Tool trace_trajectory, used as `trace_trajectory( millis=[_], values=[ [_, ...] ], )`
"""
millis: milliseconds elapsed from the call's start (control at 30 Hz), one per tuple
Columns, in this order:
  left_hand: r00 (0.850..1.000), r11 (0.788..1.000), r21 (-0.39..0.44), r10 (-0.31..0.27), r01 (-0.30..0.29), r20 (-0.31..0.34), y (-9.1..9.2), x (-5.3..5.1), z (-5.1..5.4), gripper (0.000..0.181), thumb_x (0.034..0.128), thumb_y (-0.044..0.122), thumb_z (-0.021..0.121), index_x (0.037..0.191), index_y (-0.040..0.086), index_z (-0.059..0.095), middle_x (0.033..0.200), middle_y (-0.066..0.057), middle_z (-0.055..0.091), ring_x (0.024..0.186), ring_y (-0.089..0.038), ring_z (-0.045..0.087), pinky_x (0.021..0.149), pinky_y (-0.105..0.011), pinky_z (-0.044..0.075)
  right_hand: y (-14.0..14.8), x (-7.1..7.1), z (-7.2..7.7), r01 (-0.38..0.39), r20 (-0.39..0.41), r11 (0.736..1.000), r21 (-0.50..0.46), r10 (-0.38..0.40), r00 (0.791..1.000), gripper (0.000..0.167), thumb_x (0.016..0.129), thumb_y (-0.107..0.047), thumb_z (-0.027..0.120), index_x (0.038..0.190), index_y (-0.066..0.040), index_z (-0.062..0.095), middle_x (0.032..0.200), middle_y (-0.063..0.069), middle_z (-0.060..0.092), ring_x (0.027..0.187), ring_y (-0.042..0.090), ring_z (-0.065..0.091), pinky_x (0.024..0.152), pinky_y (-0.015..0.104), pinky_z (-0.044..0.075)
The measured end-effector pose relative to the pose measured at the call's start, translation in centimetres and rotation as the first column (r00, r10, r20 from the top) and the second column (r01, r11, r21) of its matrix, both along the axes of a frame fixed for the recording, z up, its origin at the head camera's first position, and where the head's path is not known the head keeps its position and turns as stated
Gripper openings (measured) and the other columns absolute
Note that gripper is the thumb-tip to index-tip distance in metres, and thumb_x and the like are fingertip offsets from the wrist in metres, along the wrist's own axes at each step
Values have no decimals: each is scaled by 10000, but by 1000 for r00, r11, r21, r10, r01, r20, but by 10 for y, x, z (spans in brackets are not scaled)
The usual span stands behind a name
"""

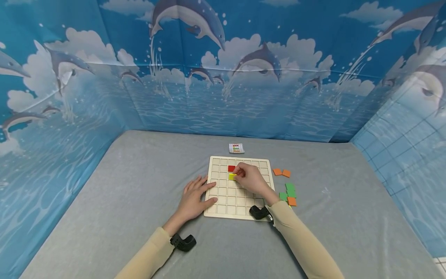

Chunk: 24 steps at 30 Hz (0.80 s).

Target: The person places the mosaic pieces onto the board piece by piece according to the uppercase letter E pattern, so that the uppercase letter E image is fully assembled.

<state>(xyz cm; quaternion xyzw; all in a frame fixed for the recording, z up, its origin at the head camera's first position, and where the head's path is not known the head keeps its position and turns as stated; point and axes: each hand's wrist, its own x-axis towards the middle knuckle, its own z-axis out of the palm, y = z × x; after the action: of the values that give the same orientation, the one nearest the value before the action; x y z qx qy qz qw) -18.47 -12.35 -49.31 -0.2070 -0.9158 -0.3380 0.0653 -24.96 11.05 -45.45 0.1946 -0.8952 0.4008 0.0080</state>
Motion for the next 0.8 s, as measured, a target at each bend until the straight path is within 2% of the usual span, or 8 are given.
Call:
trace_trajectory(
  millis=[233,500,633,800],
  values=[
    [1000,1000,13,-1,1,-18,0,0,-1,506,871,349,677,1316,123,590,1457,-163,383,1376,-366,232,1066,-554,124,-6,-3,-3,52,2,998,30,-52,999,82,845,-16,696,862,-82,651,759,-7,594,676,142,534,634,310,459],
    [1000,1000,12,0,0,8,1,1,0,517,880,379,662,1331,140,578,1474,-148,359,1384,-355,217,1068,-545,119,-10,-1,0,90,-2,993,80,-90,996,35,881,-42,664,893,-68,683,767,-14,601,669,137,533,626,313,460],
    [1000,1000,10,0,0,22,1,1,0,520,879,378,663,1336,147,573,1479,-140,351,1390,-339,206,1077,-530,106,-12,1,2,113,-18,987,117,-112,994,71,901,-53,643,908,-73,711,829,17,627,709,159,545,648,335,464],
    [1000,1000,9,0,0,8,0,0,1,516,878,367,665,1328,129,580,1471,-154,362,1384,-352,216,1070,-543,116,-14,2,3,118,-46,981,153,-112,993,79,885,-41,658,932,-48,722,906,57,633,784,186,567,699,349,480]
  ],
)
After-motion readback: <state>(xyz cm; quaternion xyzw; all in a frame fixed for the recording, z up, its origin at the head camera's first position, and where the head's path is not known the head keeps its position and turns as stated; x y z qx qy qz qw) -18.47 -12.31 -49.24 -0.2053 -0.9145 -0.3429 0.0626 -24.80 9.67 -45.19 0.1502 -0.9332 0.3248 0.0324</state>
